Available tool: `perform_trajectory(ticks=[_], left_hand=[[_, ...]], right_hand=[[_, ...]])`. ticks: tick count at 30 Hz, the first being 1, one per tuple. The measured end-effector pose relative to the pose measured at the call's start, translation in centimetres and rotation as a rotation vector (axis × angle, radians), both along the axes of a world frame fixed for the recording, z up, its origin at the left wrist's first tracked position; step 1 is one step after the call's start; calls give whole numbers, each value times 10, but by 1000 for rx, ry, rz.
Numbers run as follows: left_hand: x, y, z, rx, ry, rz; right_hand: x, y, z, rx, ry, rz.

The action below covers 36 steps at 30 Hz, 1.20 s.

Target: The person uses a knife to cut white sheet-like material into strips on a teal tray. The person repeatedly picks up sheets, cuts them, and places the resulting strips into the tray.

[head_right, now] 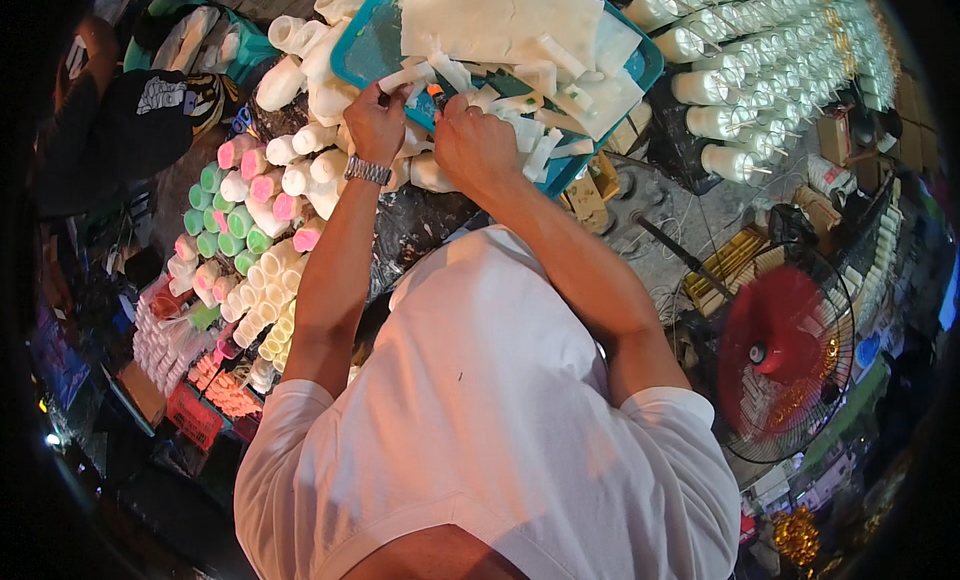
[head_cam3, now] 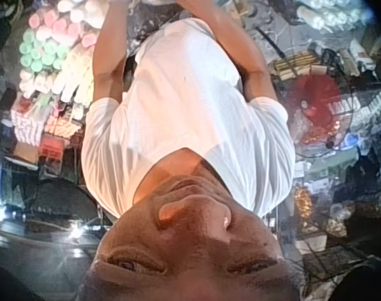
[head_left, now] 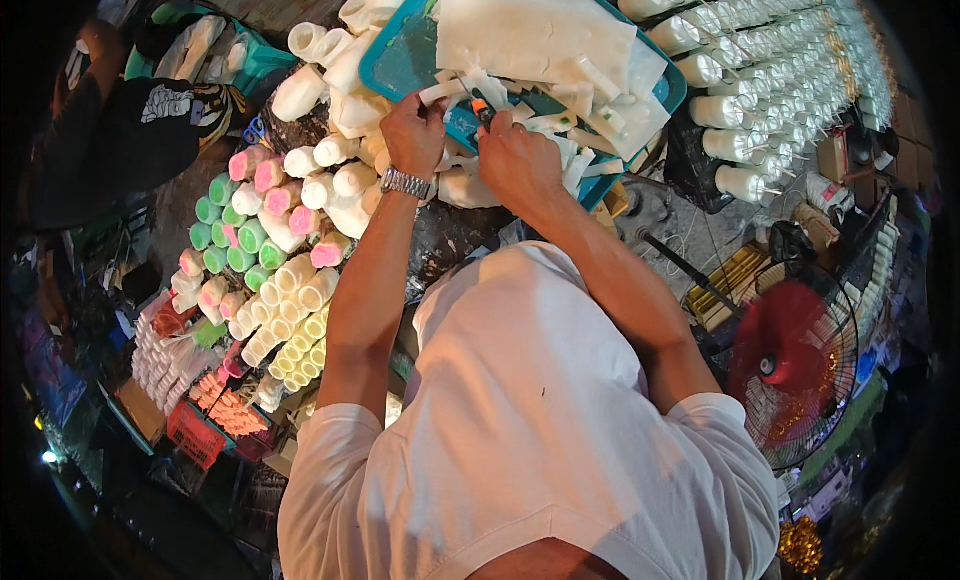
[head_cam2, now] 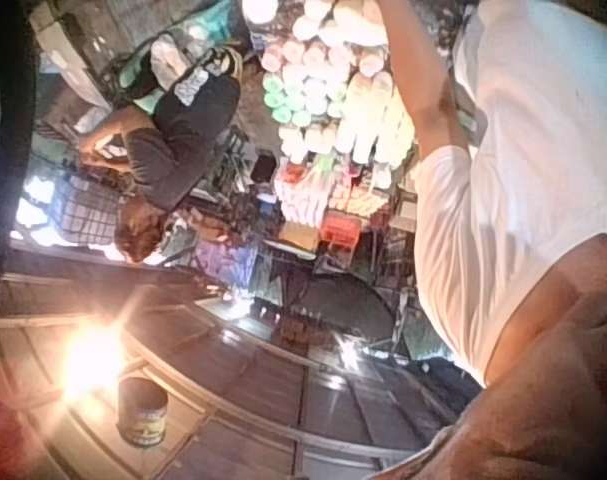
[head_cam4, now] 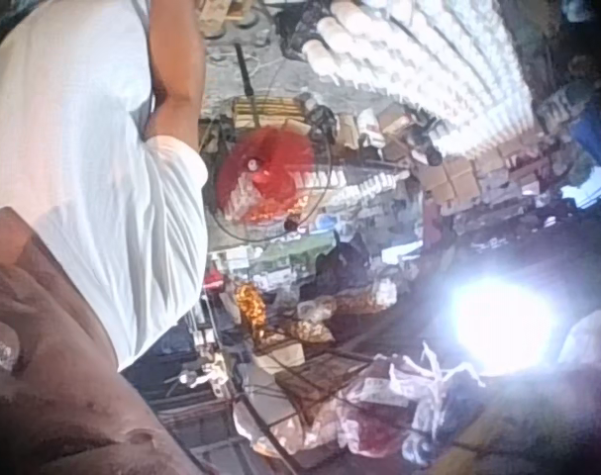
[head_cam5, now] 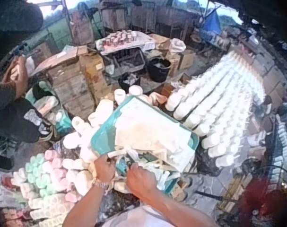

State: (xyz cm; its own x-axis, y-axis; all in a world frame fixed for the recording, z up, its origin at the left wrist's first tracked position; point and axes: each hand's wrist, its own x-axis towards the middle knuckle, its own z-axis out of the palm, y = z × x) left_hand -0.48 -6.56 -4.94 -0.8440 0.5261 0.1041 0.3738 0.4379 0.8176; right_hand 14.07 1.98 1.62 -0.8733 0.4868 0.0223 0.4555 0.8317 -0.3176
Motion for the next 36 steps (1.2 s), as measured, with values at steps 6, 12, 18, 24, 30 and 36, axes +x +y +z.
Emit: perform_trajectory(ticks=[6, 12, 18, 24, 30, 36], left_hand=[[0, -4, -11, 139, 20, -61], [-16, -11, -10, 141, -177, 90], [-23, -20, -6, -87, 43, -28], [-9, -16, 3, -144, -22, -10], [-5, -14, -7, 41, 72, -70], [-8, -15, -8, -7, 45, 3]], right_hand=[[-11, 3, -50, -129, -120, 1], [-20, 17, -39, -109, -277, 18], [-7, 15, 13, -132, -252, 42], [-25, -1, -4, 18, -20, 125], [-26, 2, -38, -53, -128, 102], [-27, 11, -40, -79, -260, 129]])
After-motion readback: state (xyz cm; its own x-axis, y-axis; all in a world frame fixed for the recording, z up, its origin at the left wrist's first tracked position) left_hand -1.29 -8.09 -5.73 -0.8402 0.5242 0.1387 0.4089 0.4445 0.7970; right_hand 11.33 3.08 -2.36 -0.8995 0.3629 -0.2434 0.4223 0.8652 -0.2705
